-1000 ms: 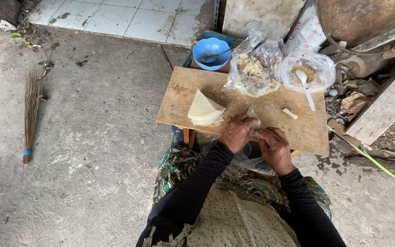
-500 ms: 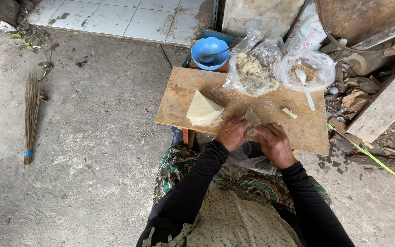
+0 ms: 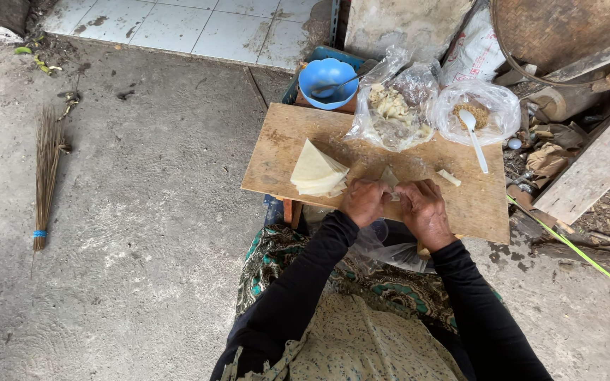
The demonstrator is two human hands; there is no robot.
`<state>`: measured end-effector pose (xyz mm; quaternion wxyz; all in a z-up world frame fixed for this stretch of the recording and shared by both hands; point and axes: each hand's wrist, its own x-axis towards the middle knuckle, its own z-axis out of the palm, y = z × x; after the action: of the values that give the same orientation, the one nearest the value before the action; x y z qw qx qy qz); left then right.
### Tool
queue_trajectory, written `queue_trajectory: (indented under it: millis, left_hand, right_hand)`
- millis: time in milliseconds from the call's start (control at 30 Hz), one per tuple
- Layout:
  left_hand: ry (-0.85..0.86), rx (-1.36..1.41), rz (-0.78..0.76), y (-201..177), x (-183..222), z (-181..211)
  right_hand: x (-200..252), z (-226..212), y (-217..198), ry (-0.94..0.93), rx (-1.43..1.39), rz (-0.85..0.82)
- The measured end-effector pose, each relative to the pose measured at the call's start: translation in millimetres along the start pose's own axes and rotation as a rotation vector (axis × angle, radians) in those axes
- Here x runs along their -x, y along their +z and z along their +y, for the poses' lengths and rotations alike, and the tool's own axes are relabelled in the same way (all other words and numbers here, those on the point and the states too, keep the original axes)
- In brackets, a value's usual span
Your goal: The person prepares small triangular pastries by scooping filling from a bowl with a spoon onto wrappers, folding them by hand into triangles, and placing them on a board.
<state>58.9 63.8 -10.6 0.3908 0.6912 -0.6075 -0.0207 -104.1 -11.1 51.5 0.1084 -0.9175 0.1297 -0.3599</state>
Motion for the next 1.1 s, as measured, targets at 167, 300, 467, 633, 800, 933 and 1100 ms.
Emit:
queue_trajectory:
  millis: [167, 300, 467, 633, 800, 933, 1100]
  left_hand:
    - [0.035, 0.048, 0.033, 0, 3, 1]
    - [0.131, -0.161, 0.099, -7, 9, 6]
    - [0.164, -0.167, 0.085, -6, 8, 1]
    - [0.031, -0.071, -0.018, 1, -9, -9]
    - [-0.069, 0.156, 0.103, 2, -13, -8]
    - [-0.036, -0.222, -0.089, 0, -1, 5]
    - [0.215, -0.329, 0.224, -7, 16, 16]
  right_hand:
    - [-4, -8, -13, -0.119, 0.091, -0.055]
    - [0, -7, -15, -0.105, 0.064, -0.070]
    - [-4, 18, 2, -0.035, -0.007, -0.139]
    - [-10, 51, 19, 0.324, -0.185, -0.356]
    - [-1, 65, 28, 0.262, -0.222, -0.201]
    - [6, 43, 30, 0.108, 0.144, -0.123]
    - [6, 6, -2, -0.091, 0.235, -0.073]
